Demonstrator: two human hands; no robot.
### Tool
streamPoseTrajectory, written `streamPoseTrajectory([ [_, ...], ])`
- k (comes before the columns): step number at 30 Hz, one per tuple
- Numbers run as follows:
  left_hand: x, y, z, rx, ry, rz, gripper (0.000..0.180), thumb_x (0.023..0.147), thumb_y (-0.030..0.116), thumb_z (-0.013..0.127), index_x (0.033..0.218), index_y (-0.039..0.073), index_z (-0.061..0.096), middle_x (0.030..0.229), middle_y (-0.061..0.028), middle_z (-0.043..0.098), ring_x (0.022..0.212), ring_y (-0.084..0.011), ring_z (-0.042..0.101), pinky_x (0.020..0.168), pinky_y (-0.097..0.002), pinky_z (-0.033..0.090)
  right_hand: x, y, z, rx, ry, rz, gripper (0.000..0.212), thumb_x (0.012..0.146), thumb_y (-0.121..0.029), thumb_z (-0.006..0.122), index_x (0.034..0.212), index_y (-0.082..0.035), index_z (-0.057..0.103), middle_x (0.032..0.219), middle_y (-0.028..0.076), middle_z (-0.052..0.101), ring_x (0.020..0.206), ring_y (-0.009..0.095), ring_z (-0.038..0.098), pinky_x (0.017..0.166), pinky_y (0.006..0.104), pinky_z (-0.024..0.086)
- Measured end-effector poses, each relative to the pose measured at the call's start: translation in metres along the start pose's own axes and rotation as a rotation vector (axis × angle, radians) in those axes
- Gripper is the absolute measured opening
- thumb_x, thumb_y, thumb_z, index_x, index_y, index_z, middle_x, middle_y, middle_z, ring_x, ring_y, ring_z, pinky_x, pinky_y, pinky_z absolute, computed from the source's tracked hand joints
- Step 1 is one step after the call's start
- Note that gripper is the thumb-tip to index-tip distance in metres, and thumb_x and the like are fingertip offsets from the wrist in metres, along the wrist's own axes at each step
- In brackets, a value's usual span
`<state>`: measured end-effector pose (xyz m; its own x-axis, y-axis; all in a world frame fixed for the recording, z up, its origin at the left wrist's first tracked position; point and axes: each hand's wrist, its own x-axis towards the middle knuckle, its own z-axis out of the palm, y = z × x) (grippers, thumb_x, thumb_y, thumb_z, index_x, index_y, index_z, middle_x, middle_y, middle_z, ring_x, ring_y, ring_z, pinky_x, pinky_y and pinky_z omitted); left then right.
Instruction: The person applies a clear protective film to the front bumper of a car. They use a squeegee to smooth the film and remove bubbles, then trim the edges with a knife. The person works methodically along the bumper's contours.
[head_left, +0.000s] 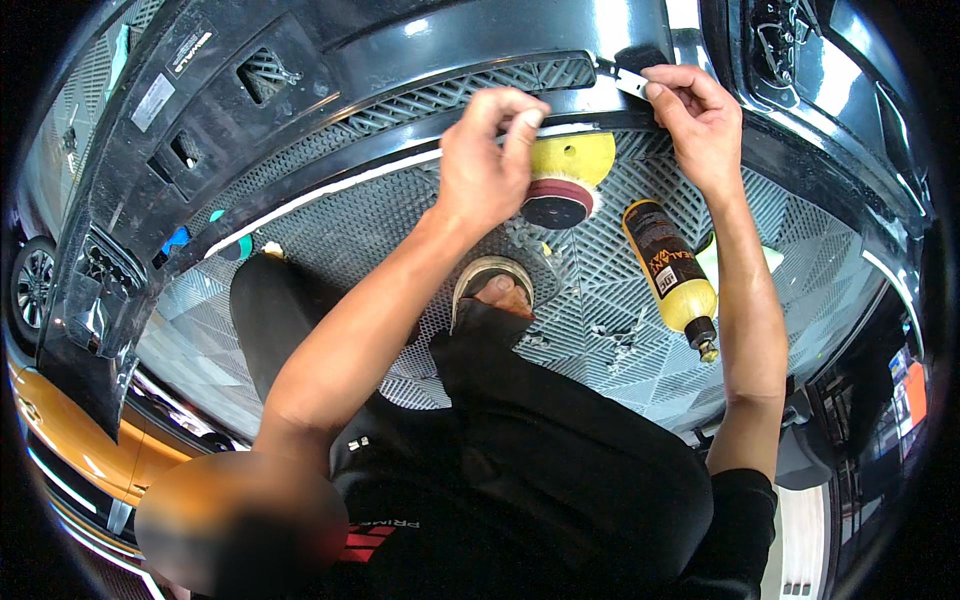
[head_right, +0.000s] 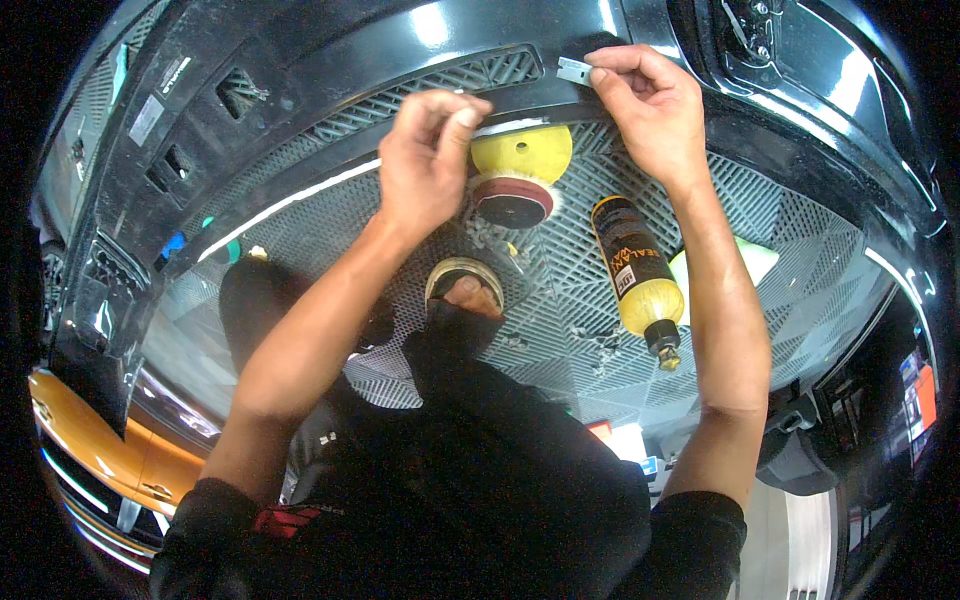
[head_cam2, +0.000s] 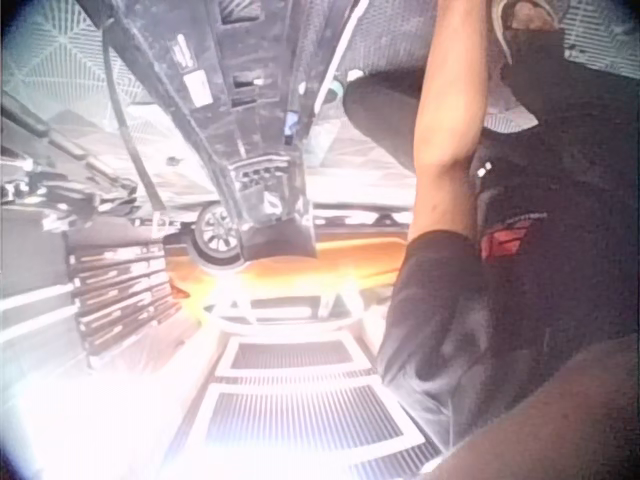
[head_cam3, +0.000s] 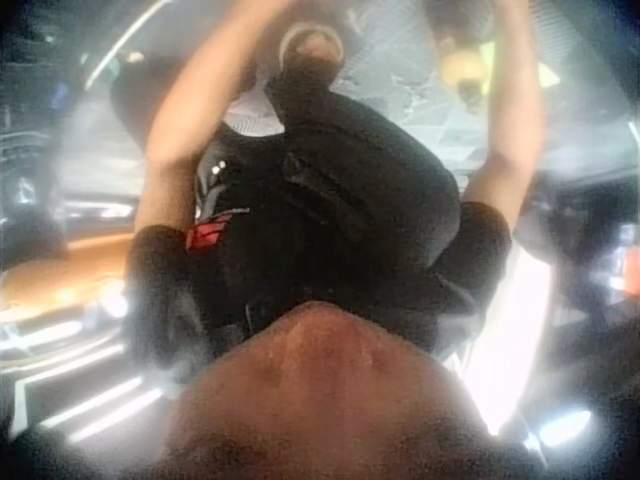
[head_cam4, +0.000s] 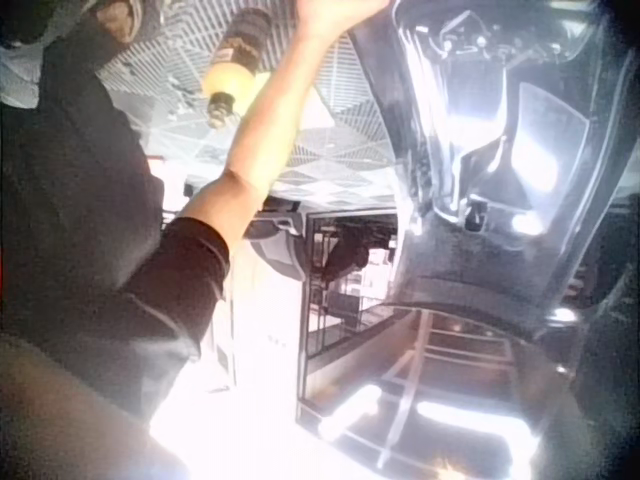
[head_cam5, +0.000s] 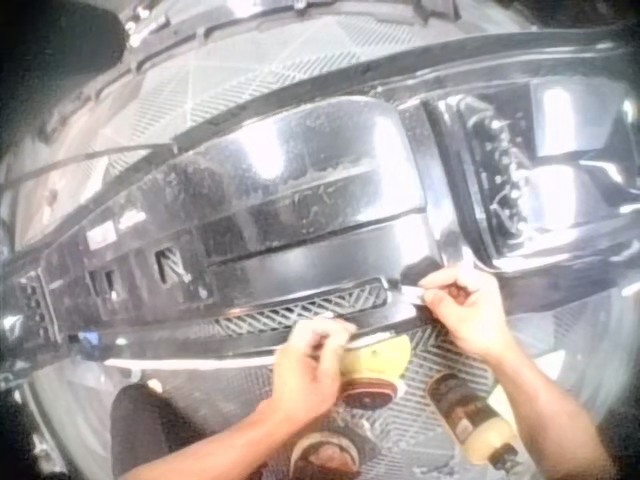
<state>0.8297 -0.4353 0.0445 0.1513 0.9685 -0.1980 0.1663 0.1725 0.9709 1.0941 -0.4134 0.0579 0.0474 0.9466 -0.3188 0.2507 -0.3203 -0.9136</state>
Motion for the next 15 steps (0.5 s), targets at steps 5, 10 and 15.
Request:
streamPoseTrajectory([
  [5,-0.015,0.020,-0.059,-0.093,0.047,-0.161,0.016,0.108,0.012,0.070,0.114,-0.003,0.068,0.106,-0.0097,0.079,0.097,-0.0129,0.072,0.091,-0.0301,0.059,0.000,0.003,-0.002,0.035,0.017,0.048,0.017,0.101,-0.004,0.075,0.118,-0.002,0.079,0.105,-0.001,0.077,0.092,0.004,0.068,0.083,0.0214,0.054],
  [10,-0.054,0.028,-0.137,0.094,0.017,-0.235,0.018,0.111,0.017,0.068,0.112,-0.001,0.067,0.098,-0.0045,0.075,0.092,-0.0093,0.067,0.087,-0.0285,0.056,0.001,0.001,0.000,0.036,0.002,0.075,0.024,0.105,-0.009,0.072,0.127,-0.003,0.078,0.094,-0.005,0.068,0.077,0.004,0.055,0.068,0.0208,0.044],
  [15,-0.074,0.034,-0.212,0.339,0.042,-0.166,0.016,0.117,0.019,0.054,0.111,0.004,0.055,0.091,-0.0040,0.064,0.086,-0.0136,0.061,0.084,-0.0323,0.054,0.009,0.009,-0.016,0.075,-0.092,0.152,0.022,0.105,-0.008,0.067,0.123,-0.001,0.077,0.087,-0.003,0.067,0.072,0.005,0.056,0.065,0.0230,0.044],
])
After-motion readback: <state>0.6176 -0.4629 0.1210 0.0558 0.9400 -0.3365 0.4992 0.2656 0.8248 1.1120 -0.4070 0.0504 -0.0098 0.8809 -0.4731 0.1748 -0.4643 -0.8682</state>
